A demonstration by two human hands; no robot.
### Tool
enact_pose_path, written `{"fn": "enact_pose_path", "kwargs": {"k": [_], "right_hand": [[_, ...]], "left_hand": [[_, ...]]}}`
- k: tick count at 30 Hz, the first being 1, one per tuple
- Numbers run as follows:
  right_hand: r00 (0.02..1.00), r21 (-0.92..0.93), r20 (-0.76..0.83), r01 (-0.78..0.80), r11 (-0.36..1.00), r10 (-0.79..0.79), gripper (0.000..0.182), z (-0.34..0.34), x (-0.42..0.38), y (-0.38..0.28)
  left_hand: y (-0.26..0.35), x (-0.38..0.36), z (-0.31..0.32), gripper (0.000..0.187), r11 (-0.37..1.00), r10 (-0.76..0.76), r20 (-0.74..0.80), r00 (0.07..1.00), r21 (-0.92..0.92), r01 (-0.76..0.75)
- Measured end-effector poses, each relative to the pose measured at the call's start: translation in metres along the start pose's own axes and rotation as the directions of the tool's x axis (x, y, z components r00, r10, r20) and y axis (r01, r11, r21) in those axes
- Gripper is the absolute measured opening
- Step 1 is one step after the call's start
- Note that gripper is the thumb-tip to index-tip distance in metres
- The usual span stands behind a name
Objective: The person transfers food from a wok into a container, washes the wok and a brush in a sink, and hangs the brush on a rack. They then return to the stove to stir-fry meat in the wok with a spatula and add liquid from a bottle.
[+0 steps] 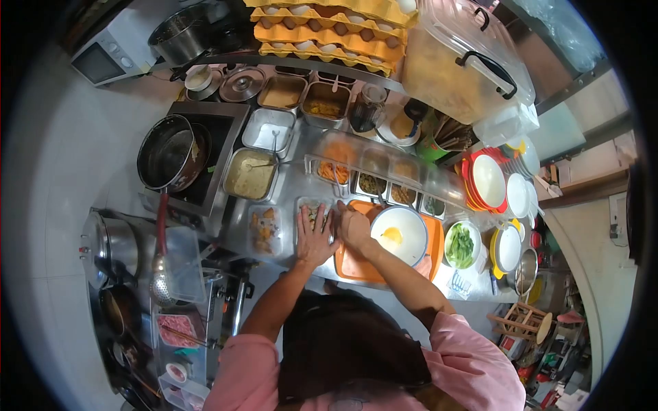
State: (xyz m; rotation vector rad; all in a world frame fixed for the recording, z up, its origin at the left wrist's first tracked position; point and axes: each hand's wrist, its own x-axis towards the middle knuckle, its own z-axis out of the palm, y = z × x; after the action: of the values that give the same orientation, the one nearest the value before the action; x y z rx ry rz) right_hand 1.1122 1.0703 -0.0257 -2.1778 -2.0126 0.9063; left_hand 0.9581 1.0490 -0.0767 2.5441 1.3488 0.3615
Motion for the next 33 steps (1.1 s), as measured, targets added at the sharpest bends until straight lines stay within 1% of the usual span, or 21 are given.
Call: {"fn": "enact_pose_path", "kwargs": {"k": [2, 5, 6, 8, 9, 11, 12, 13, 14, 15, 16, 18, 19, 20, 21, 23, 26, 27, 29, 32, 33], "right_hand": [[0.976, 0.112, -0.128, 0.188, 0.976, -0.174, 0.054, 0.024, 0.015, 0.004], [0.861, -0.081, -0.248, 0.439, 0.895, -0.445, 0.050, 0.044, 0.034, -0.012], [0.912, -0.055, -0.087, 0.397, 0.916, -0.401, 0.053, 0.043, 0.041, -0.018], [0.878, -0.097, -0.129, 0.452, 0.887, -0.461, 0.059, 0.055, 0.052, -0.019], [0.859, -0.116, -0.135, 0.481, 0.869, -0.494, 0.062, 0.064, 0.053, -0.020], [0.840, -0.258, -0.088, 0.501, 0.826, -0.536, 0.072, 0.063, 0.047, -0.017], [0.820, -0.193, -0.133, 0.529, 0.827, -0.556, 0.076, 0.069, 0.050, -0.017], [0.769, -0.049, -0.242, 0.599, 0.799, -0.591, 0.069, 0.084, 0.057, -0.010], [0.792, -0.139, -0.218, 0.554, 0.821, -0.571, 0.065, 0.093, 0.059, -0.013], [0.788, -0.202, -0.277, 0.511, 0.835, -0.549, 0.054, 0.094, 0.056, -0.021], [0.839, -0.141, -0.199, 0.487, 0.862, -0.506, 0.050, 0.081, 0.052, -0.026], [0.845, -0.180, -0.174, 0.478, 0.859, -0.506, 0.050, 0.075, 0.051, -0.029], [0.841, -0.220, -0.212, 0.455, 0.863, -0.497, 0.052, 0.079, 0.050, -0.031], [0.838, -0.257, -0.251, 0.425, 0.868, -0.484, 0.053, 0.084, 0.050, -0.030], [0.837, -0.288, -0.283, 0.393, 0.874, -0.469, 0.054, 0.088, 0.047, -0.031], [0.865, -0.354, -0.241, 0.344, 0.870, -0.440, 0.058, 0.091, 0.025, -0.044], [0.860, -0.423, -0.267, 0.301, 0.855, -0.435, 0.062, 0.101, 0.016, -0.047], [0.847, -0.438, -0.280, 0.305, 0.845, -0.452, 0.063, 0.108, 0.019, -0.047], [0.888, -0.467, -0.228, 0.260, 0.845, -0.399, 0.064, 0.104, 0.014, -0.053], [0.899, -0.527, -0.224, 0.214, 0.823, -0.377, 0.065, 0.109, 0.017, -0.051], [0.913, -0.541, -0.204, 0.196, 0.818, -0.353, 0.065, 0.105, 0.014, -0.056]], "left_hand": [[0.001, -0.001, -0.003, 0.087, 1.000, -0.014, 0.033, 0.999, -0.011, 0.014], [-0.001, -0.005, -0.001, 0.087, 0.999, -0.013, 0.002, 1.000, -0.051, 0.013], [-0.004, -0.007, 0.003, 0.086, 0.999, -0.030, -0.056, 0.998, -0.016, 0.029], [-0.009, -0.019, 0.018, 0.084, 0.997, -0.061, -0.162, 0.985, 0.040, 0.068], [-0.008, -0.021, 0.026, 0.084, 0.993, -0.115, -0.114, 0.987, -0.029, 0.113], [-0.012, -0.029, 0.037, 0.082, 0.952, -0.280, -0.028, 0.959, -0.138, 0.274], [-0.015, -0.031, 0.031, 0.082, 0.933, -0.286, -0.021, 0.958, -0.234, 0.273], [-0.014, -0.031, 0.019, 0.082, 0.905, -0.307, -0.022, 0.952, -0.318, 0.284], [-0.015, -0.033, 0.002, 0.081, 0.898, -0.303, -0.008, 0.953, -0.337, 0.282], [-0.018, -0.033, -0.008, 0.081, 0.893, -0.280, 0.004, 0.960, -0.365, 0.262], [-0.018, -0.035, -0.002, 0.081, 0.935, -0.275, -0.004, 0.961, -0.233, 0.266], [-0.016, -0.043, 0.002, 0.081, 0.964, -0.243, -0.041, 0.969, -0.118, 0.237], [-0.016, -0.045, -0.001, 0.081, 0.969, -0.221, -0.081, 0.972, -0.130, 0.209], [-0.014, -0.052, 0.002, 0.076, 0.936, -0.286, -0.191, 0.939, -0.266, 0.231], [-0.012, -0.060, -0.003, 0.073, 0.918, -0.333, -0.214, 0.918, -0.297, 0.263], [-0.002, -0.094, -0.017, 0.068, 0.871, -0.424, -0.231, 0.876, -0.369, 0.325], [0.022, -0.158, -0.045, 0.062, 0.746, -0.541, -0.137, 0.830, -0.534, 0.398], [0.027, -0.181, -0.044, 0.061, 0.736, -0.567, -0.156, 0.809, -0.536, 0.413], [0.035, -0.228, -0.037, 0.058, 0.722, -0.610, -0.198, 0.767, -0.538, 0.435], [0.040, -0.284, -0.034, 0.052, 0.489, -0.789, 0.004, 0.615, -0.602, 0.631], [0.040, -0.296, -0.032, 0.048, 0.468, -0.814, 0.007, 0.580, -0.585, 0.663]]}}
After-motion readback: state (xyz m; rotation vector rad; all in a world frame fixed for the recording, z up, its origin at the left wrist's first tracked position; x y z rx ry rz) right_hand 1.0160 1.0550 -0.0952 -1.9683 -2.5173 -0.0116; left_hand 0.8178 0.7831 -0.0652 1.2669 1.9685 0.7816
